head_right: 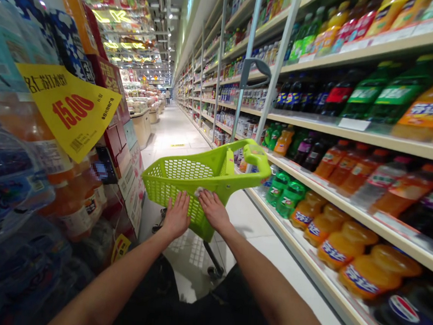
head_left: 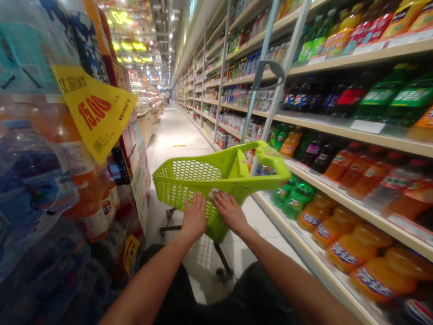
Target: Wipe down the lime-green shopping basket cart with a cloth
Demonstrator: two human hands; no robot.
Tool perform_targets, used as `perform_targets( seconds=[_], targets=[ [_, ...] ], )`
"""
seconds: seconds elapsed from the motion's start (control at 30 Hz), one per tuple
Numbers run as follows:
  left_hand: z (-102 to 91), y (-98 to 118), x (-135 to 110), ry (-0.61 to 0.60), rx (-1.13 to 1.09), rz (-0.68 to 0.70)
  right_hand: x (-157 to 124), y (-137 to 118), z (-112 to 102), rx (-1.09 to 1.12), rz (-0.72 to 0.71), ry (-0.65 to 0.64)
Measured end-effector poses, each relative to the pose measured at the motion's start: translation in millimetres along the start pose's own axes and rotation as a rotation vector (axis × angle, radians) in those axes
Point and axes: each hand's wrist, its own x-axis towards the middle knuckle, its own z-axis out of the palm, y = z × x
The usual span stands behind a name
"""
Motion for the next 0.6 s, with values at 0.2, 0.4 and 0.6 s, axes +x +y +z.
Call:
perform_targets(
  seconds=[0.2, 0.4, 0.6],
  targets=[
    [-3.7, 7.8, 0.6, 0.023, 0.004, 0.024, -24.3, -4.2, 0.8, 0.024, -0.051, -0.024],
    [-14.8, 25.6, 8.2, 0.026, -0.009, 0.047, -5.4, 30.9, -47.3, 0.010, 0.141, 0.180],
    [-21.5, 38.4, 9.6, 0.043, -0.014, 0.083, -34.9, 23.9, -23.8, 0.003, 0.045, 0.030]
  ],
)
